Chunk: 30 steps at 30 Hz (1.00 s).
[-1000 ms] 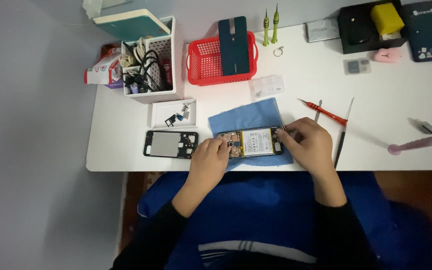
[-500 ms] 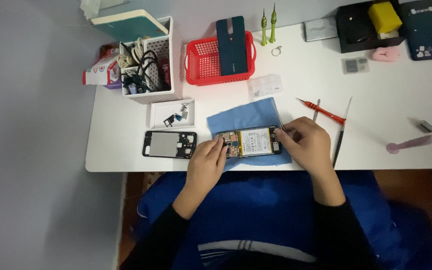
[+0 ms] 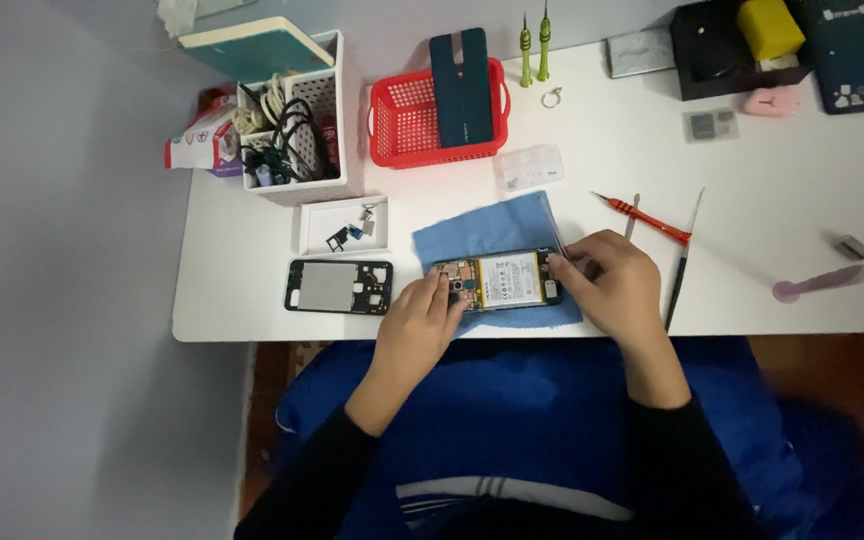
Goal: Reassembling the internal layers and components of a smartphone using precision tools like tweezers and a screwdriver.
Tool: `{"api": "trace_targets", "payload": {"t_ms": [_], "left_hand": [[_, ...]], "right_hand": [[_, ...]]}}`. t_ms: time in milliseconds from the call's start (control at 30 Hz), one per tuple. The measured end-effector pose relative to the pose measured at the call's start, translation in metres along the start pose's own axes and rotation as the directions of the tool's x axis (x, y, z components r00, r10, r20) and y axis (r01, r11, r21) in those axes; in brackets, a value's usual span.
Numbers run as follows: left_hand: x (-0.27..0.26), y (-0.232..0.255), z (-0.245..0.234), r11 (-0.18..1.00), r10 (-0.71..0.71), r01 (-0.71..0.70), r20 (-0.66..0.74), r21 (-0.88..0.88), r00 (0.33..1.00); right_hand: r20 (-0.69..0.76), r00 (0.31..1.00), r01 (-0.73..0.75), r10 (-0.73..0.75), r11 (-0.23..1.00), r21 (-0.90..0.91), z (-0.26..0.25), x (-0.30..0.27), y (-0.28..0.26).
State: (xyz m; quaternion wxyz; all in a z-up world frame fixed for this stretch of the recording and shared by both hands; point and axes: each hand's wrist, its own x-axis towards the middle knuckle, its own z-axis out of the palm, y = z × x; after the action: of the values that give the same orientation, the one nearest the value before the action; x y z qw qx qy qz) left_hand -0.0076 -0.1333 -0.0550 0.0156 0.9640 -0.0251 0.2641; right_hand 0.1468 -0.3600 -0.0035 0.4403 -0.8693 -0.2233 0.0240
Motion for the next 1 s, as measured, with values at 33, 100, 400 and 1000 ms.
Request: {"api": "trace_targets", "payload": {"t_ms": [33, 100, 400, 1000], "left_hand": [[-0.001, 0.000, 0.002, 1.000, -0.001, 0.001, -0.001, 0.001, 1.000], [-0.003, 0.001, 0.006, 0.998, 0.040, -0.038, -0.030, 0.044, 0.999], [0.011, 0.030, -0.011, 0.972, 0.030, -0.042, 0.056, 0.233, 0.998], [0.011, 0.048, 0.014, 0.927, -0.173, 0.077, 0.238, 0.367, 0.956]], "right_hand": [[0.001, 1.000, 0.001, -0.001, 1.000, 0.000, -0.001, 0.000, -0.001], [0.018, 1.000, -0.021, 0.021, 1.000, 0.003, -0.002, 0.000, -0.002], [0.033, 0.999, -0.016, 0.016, 1.000, 0.009, -0.002, -0.001, 0.002], [0.000, 1.000, -0.005, 0.005, 0.998, 0.070, -0.002, -0.003, -0.001]]}}
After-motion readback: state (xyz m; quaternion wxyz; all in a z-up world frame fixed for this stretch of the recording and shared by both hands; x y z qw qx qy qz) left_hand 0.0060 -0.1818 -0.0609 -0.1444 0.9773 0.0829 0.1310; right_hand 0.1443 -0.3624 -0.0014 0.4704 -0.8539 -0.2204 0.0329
